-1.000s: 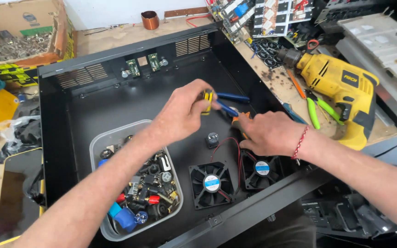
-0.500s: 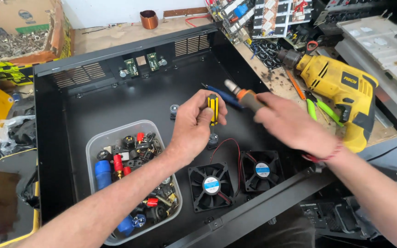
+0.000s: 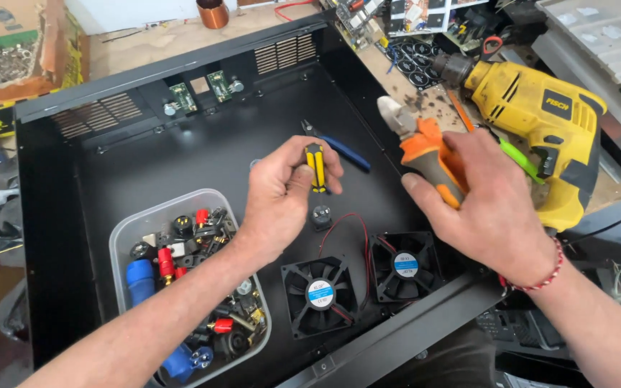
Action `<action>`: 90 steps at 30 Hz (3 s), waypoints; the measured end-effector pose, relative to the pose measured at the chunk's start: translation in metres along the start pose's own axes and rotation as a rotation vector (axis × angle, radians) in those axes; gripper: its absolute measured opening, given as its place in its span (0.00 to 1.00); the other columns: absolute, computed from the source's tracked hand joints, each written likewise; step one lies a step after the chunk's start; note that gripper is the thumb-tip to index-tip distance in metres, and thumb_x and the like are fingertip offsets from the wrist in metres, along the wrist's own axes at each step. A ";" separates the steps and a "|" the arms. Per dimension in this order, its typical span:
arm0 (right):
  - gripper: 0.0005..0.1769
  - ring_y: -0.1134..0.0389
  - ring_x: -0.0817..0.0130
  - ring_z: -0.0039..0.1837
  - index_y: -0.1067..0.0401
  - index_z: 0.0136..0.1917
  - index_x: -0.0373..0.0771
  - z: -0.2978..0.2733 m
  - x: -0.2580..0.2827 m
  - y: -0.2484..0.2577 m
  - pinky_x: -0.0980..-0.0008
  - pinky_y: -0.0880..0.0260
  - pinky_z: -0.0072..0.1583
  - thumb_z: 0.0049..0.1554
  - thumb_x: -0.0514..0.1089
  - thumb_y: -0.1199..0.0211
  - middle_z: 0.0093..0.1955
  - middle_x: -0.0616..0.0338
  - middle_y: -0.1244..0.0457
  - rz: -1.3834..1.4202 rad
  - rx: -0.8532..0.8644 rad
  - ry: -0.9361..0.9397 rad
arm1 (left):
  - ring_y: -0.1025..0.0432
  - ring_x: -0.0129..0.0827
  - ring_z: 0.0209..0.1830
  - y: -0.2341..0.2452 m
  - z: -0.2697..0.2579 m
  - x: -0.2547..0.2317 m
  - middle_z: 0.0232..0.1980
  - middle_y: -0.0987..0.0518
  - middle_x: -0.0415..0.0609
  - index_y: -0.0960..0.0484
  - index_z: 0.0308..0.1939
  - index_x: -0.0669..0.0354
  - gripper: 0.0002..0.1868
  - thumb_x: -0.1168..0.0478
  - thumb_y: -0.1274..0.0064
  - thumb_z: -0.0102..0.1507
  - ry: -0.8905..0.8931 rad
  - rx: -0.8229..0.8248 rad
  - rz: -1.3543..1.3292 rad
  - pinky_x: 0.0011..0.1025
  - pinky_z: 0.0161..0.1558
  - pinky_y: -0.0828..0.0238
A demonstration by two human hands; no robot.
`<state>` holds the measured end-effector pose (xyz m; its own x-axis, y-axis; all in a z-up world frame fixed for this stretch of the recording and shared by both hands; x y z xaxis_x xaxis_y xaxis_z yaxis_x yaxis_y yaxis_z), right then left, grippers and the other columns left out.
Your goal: The person uses pliers to strip the insulation from a small black component's wires. They then use a screwdriver to manipulate the component and a soldering iron to work on the wires. The person handles various tools and electronic parts on a cluttered workbench.
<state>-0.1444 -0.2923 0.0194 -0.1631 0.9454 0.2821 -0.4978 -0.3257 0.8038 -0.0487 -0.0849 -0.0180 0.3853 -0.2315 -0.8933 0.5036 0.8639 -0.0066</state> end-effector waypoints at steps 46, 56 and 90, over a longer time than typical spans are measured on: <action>0.29 0.29 0.48 0.53 0.37 0.59 0.34 0.004 0.000 -0.024 0.52 0.31 0.53 0.55 0.56 0.36 0.50 0.53 0.29 0.096 0.282 -0.268 | 0.24 0.33 0.33 -0.002 -0.003 0.000 0.40 0.21 0.46 0.27 0.47 0.61 0.16 0.78 0.69 0.66 0.044 0.020 -0.010 0.31 0.46 0.24; 0.30 0.29 0.45 0.52 0.37 0.59 0.33 0.002 -0.005 -0.028 0.50 0.31 0.52 0.56 0.58 0.37 0.52 0.48 0.31 0.076 0.261 -0.208 | 0.24 0.33 0.32 -0.003 -0.004 -0.002 0.39 0.21 0.46 0.26 0.46 0.60 0.18 0.80 0.70 0.64 0.042 0.015 0.037 0.31 0.46 0.22; 0.43 0.40 0.63 0.33 0.39 0.79 0.34 0.027 0.081 0.025 0.61 0.38 0.30 0.60 0.57 0.29 0.43 0.58 0.39 -0.166 -0.007 0.427 | 0.27 0.29 0.33 -0.010 -0.015 0.004 0.33 0.23 0.42 0.26 0.48 0.59 0.15 0.75 0.69 0.67 -0.062 -0.015 0.096 0.30 0.46 0.27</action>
<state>-0.1476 -0.2243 0.0764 -0.4164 0.9045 -0.0921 -0.5523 -0.1712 0.8159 -0.0642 -0.0873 -0.0281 0.4786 -0.1740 -0.8606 0.4506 0.8899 0.0707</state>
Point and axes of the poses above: each hand's wrist, its own z-axis towards the middle knuckle, its own y-axis out of the back of the hand, x = y × z, the point moved 5 cm from there along z, towards the middle knuckle
